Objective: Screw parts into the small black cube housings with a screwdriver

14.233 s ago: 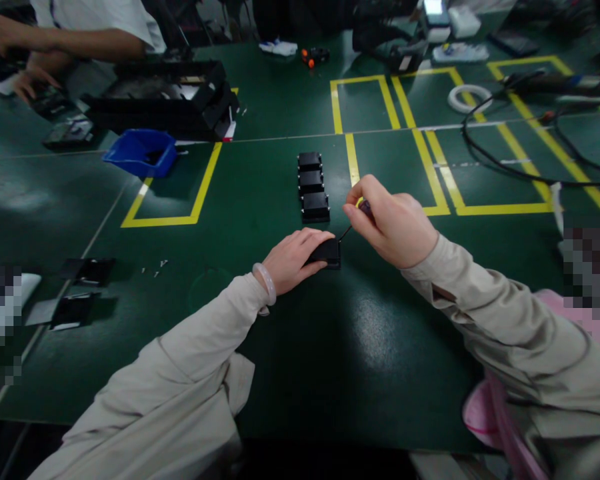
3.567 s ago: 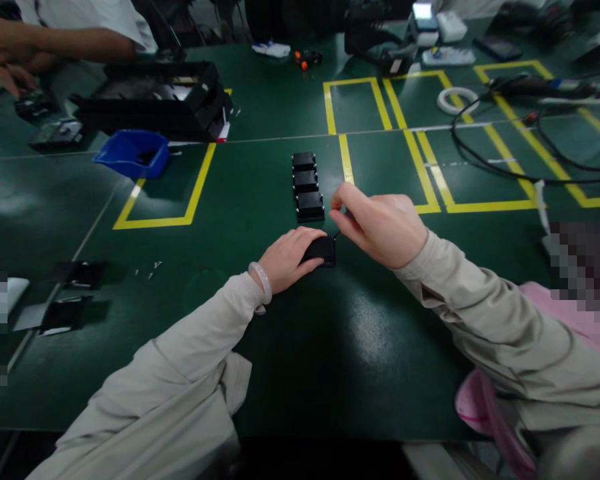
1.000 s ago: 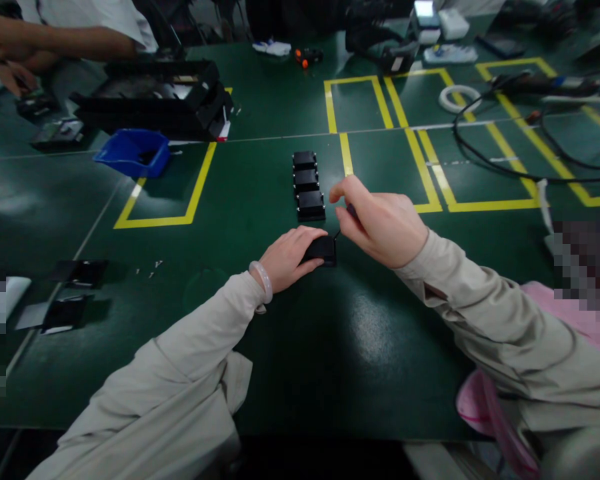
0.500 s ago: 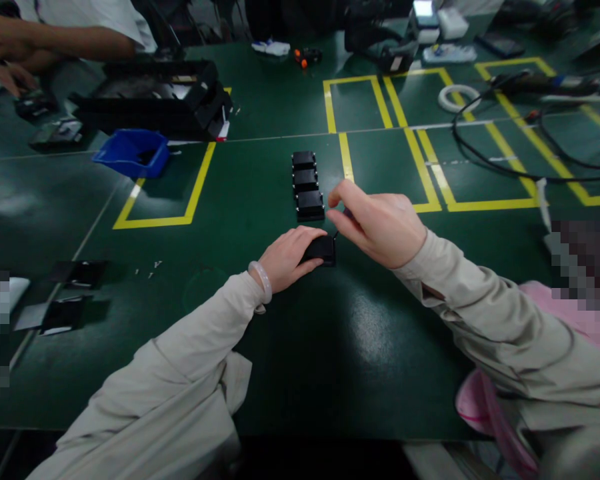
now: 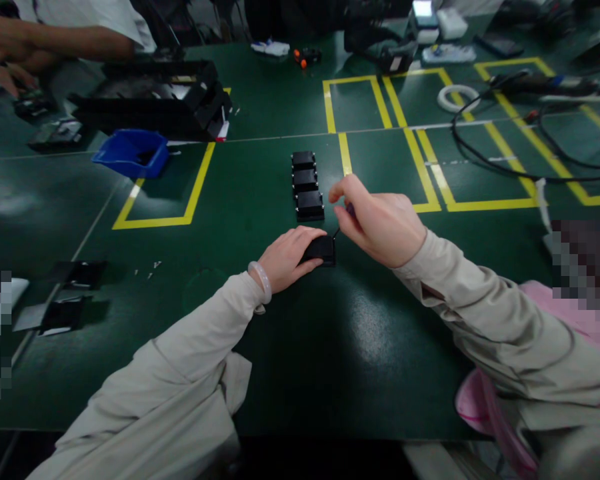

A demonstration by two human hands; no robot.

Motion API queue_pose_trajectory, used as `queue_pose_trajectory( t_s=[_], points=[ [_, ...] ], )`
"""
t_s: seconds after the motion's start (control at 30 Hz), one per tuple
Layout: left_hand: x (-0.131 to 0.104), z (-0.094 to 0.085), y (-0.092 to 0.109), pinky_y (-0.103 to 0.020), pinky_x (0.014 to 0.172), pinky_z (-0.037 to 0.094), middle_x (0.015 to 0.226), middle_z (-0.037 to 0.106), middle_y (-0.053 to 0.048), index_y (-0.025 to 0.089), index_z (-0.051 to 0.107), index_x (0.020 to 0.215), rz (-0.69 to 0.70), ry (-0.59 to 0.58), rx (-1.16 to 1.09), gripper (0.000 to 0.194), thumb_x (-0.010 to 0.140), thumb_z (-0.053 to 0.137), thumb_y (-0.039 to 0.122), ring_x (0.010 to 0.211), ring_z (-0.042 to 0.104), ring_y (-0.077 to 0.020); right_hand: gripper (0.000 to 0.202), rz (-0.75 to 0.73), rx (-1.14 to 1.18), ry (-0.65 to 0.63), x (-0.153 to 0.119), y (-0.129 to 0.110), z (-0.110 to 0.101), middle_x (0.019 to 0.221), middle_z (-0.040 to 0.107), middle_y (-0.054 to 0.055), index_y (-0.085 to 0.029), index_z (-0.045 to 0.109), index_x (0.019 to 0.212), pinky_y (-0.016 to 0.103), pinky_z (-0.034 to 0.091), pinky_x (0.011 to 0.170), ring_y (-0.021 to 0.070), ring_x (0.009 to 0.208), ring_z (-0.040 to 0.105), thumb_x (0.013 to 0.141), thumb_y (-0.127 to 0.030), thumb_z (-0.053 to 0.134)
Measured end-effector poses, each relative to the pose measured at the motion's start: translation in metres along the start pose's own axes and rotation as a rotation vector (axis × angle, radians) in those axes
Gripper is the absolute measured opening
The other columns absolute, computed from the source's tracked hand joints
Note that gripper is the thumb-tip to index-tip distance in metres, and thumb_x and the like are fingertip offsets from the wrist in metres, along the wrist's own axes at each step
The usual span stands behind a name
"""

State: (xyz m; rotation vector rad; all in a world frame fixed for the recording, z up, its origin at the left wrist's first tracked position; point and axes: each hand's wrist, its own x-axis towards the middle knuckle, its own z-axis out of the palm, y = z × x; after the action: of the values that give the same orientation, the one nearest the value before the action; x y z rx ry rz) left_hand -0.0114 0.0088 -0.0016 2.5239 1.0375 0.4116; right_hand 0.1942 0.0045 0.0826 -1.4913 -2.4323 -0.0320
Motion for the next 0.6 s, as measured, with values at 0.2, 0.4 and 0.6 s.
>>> queue_pose_trajectory(
  t_s=[0.2,0.4,0.6],
  points=[
    [0.0003,0.0002,-0.0001,-0.045,0.100,0.044,0.129,0.055,-0.013,0.015,0.044,0.130,-0.003,0.001,0.006,0.043,0.092,0.055,0.032,0.114,0.053,-0.0269,0.031,-0.030,-0.008,0.032,-0.0003,0.0020,0.0023,0.077,0.069,0.004,-0.015,0.054,0.113,0.025,0.028,0.056,0.0136,0.062,0.060,0.096,-0.033,0.035],
    [0.0000,0.0007,0.0001,-0.044,0.100,0.044,0.128,0.055,-0.013,0.015,0.044,0.130,-0.001,0.004,0.004,0.044,0.092,0.055,0.033,0.114,0.054,-0.0267,0.030,-0.023,-0.001,0.035,-0.0007,0.0010,0.0018,0.078,0.070,0.004,-0.014,0.052,0.116,0.025,0.028,0.056,0.0123,0.060,0.058,0.094,-0.026,0.035],
    [0.0005,0.0006,0.0004,-0.044,0.101,0.044,0.129,0.055,-0.013,0.015,0.044,0.131,0.002,0.010,0.001,0.044,0.092,0.056,0.032,0.114,0.054,-0.0266,0.033,-0.034,-0.013,0.015,-0.0011,0.0019,0.0011,0.069,0.066,0.003,-0.016,0.057,0.106,0.025,0.028,0.056,0.0136,0.058,0.058,0.097,-0.036,0.033]
  ],
)
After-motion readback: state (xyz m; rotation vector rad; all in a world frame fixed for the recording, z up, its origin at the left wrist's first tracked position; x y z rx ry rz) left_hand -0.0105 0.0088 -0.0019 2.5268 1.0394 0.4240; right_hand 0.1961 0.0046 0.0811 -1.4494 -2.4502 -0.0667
